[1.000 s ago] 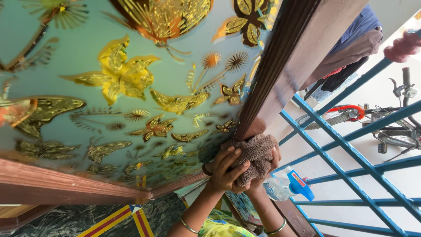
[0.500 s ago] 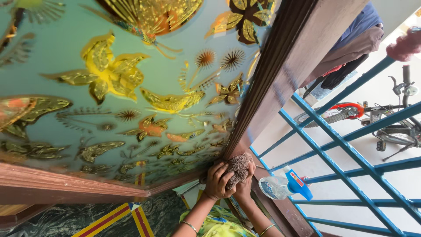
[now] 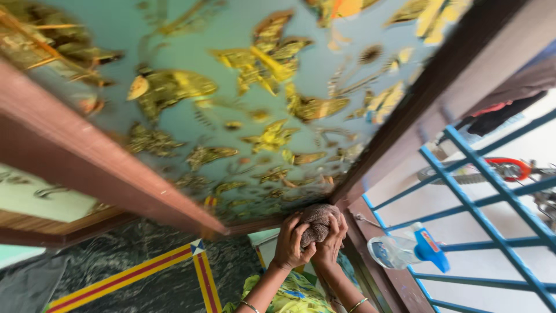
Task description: The person wipes a decorative glass window pane with a brown cloth, then sprays it with a cleaning solution from a blue bottle and continues wiping. The window features a butterfly pattern and is set in a wooden frame.
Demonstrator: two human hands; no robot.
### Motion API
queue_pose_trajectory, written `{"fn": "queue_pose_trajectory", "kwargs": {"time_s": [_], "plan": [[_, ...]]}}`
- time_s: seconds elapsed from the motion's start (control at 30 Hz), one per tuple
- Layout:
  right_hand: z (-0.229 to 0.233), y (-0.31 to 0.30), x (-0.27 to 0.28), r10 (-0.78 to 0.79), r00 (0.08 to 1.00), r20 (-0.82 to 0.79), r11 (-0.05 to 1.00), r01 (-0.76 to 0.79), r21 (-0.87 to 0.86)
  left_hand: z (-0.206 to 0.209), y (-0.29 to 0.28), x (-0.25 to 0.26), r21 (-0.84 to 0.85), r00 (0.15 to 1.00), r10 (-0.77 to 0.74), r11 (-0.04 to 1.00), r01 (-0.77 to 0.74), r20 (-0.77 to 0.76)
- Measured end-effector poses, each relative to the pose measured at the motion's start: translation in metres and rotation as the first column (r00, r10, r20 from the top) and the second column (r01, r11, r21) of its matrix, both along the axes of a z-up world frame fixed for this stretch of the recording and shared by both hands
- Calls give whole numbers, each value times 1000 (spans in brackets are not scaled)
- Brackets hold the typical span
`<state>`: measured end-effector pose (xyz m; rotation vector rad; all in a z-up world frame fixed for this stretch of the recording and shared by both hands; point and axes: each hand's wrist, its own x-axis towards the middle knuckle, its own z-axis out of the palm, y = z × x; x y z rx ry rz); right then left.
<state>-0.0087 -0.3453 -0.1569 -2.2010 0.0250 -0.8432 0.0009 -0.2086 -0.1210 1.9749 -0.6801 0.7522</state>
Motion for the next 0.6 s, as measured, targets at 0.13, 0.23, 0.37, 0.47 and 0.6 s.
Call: {"fn": "queue_pose_trajectory", "kwargs": {"time_s": [0.13,0.23,0.37,0.47,0.6], "plan": [[-1,41,-1,111,990,-90,993,-113,-16,1,41,-21,-36,988,148,988,-150,-44],[2,76,-5,228,970,-80,973,-230,-13,6,72,-38,-45,961,263,963,-267,-80],[6,124,-8,350,935,-57,932,-354,-75,8,107,-61,-50,887,451,888,-458,-99],[13,161,-10,430,903,-17,902,-430,-32,15,135,-74,-66,837,541,835,-546,-85],[42,195,-16,408,912,33,913,-407,-32,38,165,-82,-145,837,541,825,-547,-78]]}}
